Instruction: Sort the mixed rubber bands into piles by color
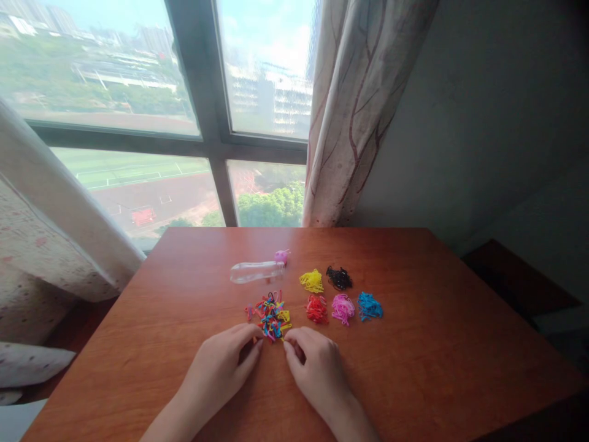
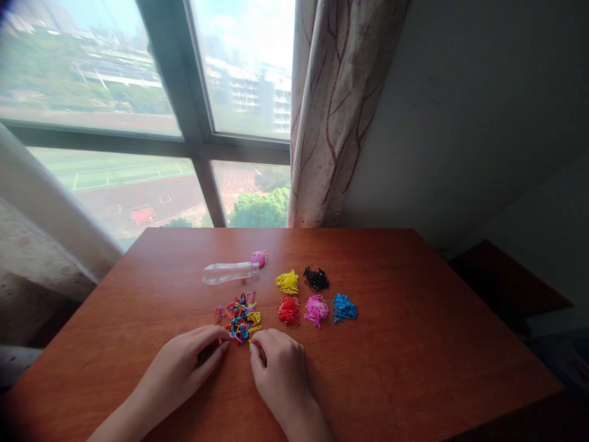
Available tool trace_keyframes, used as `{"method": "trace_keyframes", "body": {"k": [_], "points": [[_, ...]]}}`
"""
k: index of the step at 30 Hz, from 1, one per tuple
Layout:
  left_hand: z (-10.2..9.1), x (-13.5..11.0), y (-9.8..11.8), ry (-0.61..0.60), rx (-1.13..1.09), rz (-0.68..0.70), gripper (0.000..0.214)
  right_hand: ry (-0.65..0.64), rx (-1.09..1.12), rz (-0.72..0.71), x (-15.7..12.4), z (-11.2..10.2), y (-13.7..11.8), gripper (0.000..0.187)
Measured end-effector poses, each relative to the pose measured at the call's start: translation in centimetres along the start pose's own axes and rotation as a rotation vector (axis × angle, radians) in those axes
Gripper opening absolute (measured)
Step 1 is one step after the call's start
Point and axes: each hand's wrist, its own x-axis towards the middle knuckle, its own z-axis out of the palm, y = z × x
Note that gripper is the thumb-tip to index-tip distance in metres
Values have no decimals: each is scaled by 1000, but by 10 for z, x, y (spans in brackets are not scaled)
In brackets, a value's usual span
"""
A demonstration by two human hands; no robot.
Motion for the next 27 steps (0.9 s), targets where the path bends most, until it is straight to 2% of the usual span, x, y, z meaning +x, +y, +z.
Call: {"method": "trace_keyframes", "body": {"k": [14,17,22,27], "points": [[0,-1,1,13,-14,7,21,81,58,47,-7,-9,13,13],[0,-1,1,6,-11,8,21,123,-4,31,8,-20,14,14],[-2,-1,2,-11,6,15,22,172,-283,35,48,-42,16,14],[-4,0,5,-24,0,22,23,121,-521,90,80,-43,18,14]]}}
